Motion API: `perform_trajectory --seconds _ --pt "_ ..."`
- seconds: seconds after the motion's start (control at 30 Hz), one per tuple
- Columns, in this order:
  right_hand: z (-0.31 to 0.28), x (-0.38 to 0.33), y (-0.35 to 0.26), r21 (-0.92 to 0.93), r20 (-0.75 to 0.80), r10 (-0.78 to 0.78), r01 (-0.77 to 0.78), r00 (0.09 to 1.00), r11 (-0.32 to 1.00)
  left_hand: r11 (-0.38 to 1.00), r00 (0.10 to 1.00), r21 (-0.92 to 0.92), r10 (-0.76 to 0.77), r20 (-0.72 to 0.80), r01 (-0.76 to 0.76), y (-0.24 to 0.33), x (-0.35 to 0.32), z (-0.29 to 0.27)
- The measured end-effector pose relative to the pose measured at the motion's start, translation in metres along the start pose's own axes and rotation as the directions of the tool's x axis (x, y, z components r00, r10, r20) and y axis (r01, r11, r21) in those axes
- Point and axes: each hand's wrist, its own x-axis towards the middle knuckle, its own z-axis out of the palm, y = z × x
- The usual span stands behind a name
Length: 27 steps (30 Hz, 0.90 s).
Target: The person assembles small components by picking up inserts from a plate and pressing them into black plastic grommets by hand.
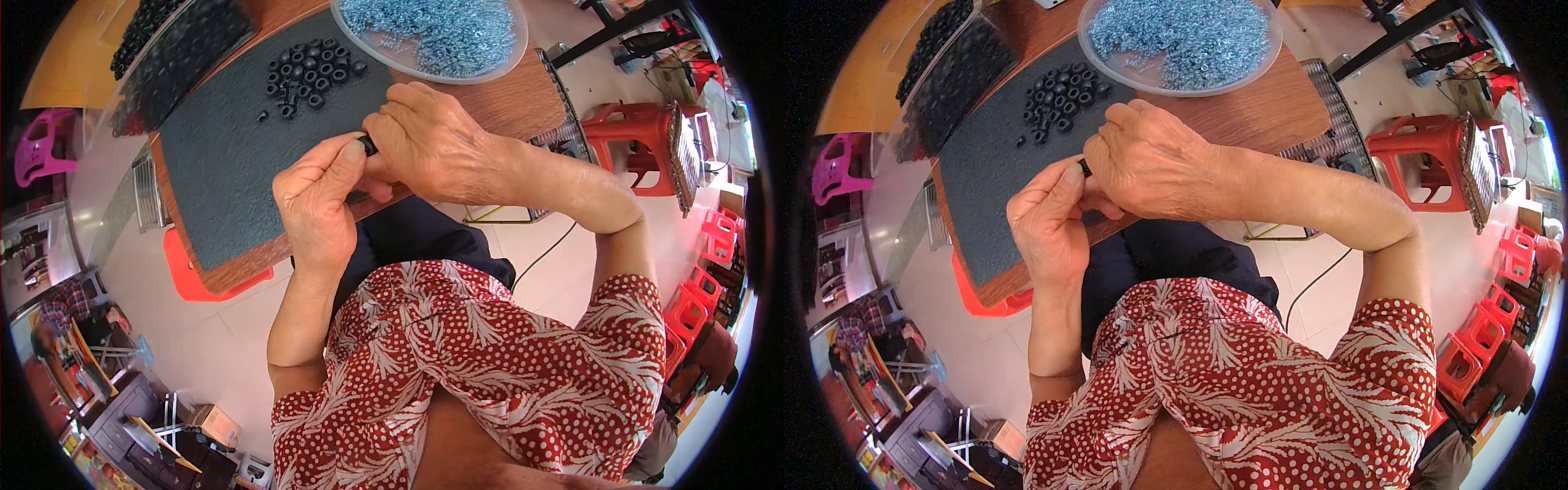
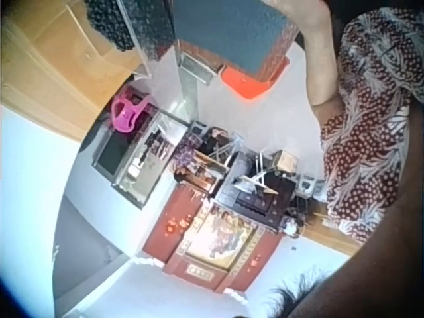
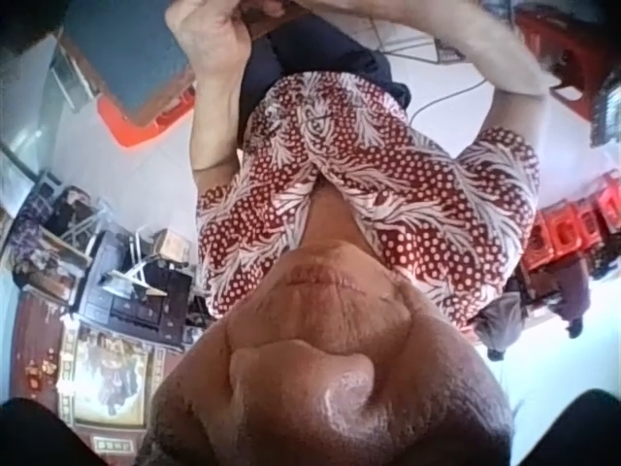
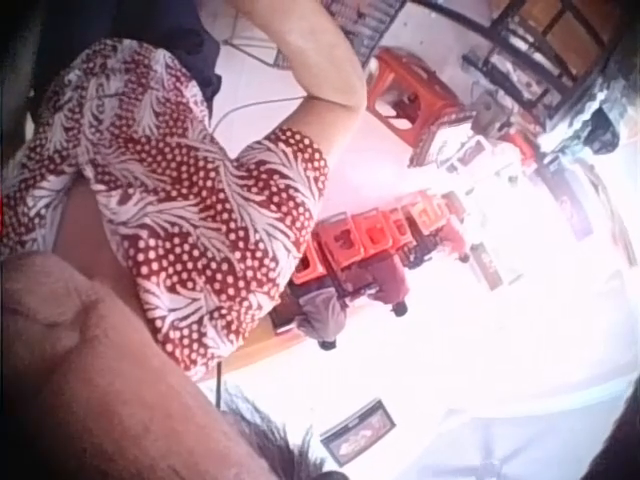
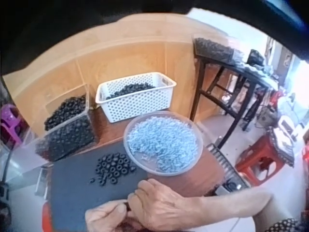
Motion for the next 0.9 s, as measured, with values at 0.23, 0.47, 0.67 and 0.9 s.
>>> perform_trajectory --seconds 0.23,0.47,0.67,0.9 --pt "0.000 -0.003 -0.008 0.200 0.027 0.120 -0.123 0.992 0.972 0.995 0.999 0.086 0.045 -0.009 -0.044 -0.011 -0.002 -0.010" --pt "-0.009 -0.004 -0.001 0.424 0.143 0.215 -0.256 0.966 0.869 0.998 0.999 0.062 0.014 0.035 -0.016 -0.017 -0.007 -0.009" --pt "-0.024 0.000 0.005 0.670 0.634 0.349 -0.716 0.690 0.197 0.969 0.982 0.182 0.145 0.123 -0.166 -0.020 -0.007 -0.009" --pt "-0.031 0.001 0.009 0.614 0.769 0.191 -0.788 0.610 0.044 0.913 0.962 0.309 0.234 0.142 -0.268 -0.021 -0.015 0.000"
